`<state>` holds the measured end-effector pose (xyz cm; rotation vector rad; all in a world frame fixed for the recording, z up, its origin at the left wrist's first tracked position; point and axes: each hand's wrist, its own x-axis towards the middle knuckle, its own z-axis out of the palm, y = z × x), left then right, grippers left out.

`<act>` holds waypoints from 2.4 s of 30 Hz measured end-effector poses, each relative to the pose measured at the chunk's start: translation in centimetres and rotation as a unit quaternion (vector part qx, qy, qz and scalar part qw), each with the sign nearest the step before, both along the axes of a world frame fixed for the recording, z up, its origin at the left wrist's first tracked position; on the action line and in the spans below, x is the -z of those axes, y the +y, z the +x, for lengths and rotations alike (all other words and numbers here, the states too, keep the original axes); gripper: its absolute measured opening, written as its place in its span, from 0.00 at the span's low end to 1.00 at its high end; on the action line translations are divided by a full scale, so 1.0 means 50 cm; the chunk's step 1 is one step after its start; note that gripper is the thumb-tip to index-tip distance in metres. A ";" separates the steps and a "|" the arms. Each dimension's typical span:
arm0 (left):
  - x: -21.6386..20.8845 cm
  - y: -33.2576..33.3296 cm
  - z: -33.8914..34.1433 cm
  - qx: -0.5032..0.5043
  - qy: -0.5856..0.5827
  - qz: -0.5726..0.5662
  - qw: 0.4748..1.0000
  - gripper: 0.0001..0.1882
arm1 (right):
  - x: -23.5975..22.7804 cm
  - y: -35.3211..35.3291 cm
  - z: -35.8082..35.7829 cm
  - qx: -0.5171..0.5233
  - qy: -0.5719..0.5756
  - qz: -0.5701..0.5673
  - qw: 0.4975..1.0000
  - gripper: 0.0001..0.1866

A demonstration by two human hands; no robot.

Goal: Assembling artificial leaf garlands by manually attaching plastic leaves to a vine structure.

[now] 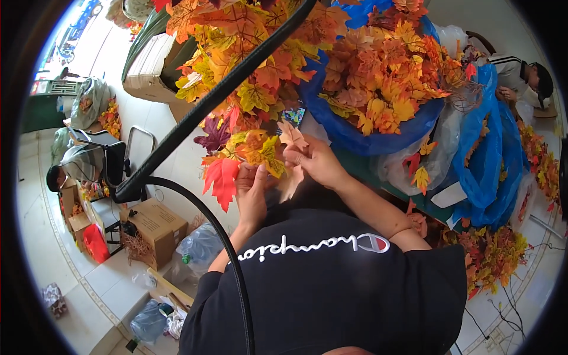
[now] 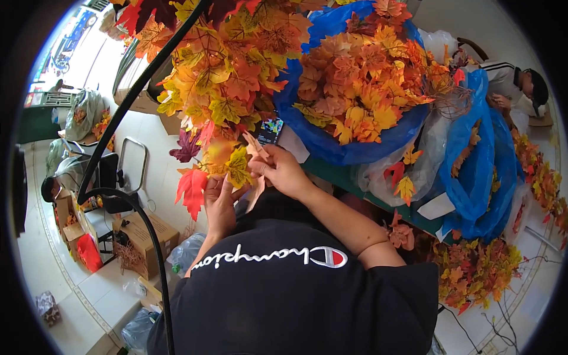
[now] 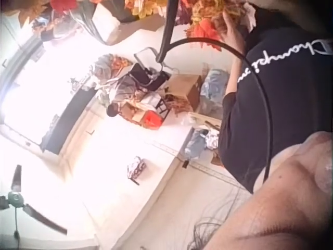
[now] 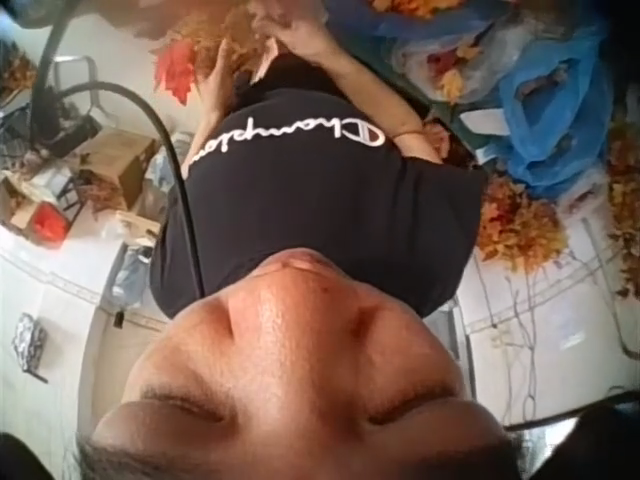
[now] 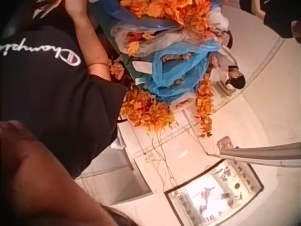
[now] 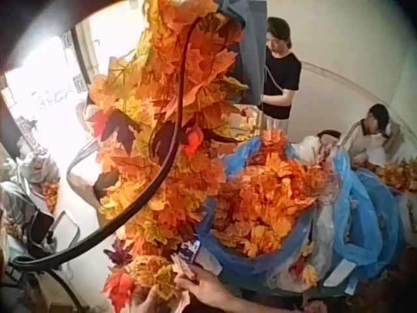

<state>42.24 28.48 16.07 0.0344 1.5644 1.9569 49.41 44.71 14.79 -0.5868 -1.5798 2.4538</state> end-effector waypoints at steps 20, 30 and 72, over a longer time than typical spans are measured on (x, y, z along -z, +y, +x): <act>-0.003 -0.009 0.017 0.043 0.167 -0.105 0.979 0.20 | -0.030 -0.012 0.023 -0.006 -0.018 -0.123 0.992 0.07; 0.027 -0.001 -0.014 0.097 0.188 -0.087 0.973 0.20 | -0.127 -0.008 0.028 0.018 0.071 0.203 0.976 0.06; -0.023 -0.037 -0.186 0.558 -0.310 0.010 0.770 0.08 | -0.084 -0.344 0.014 0.436 -0.035 -0.173 0.882 0.11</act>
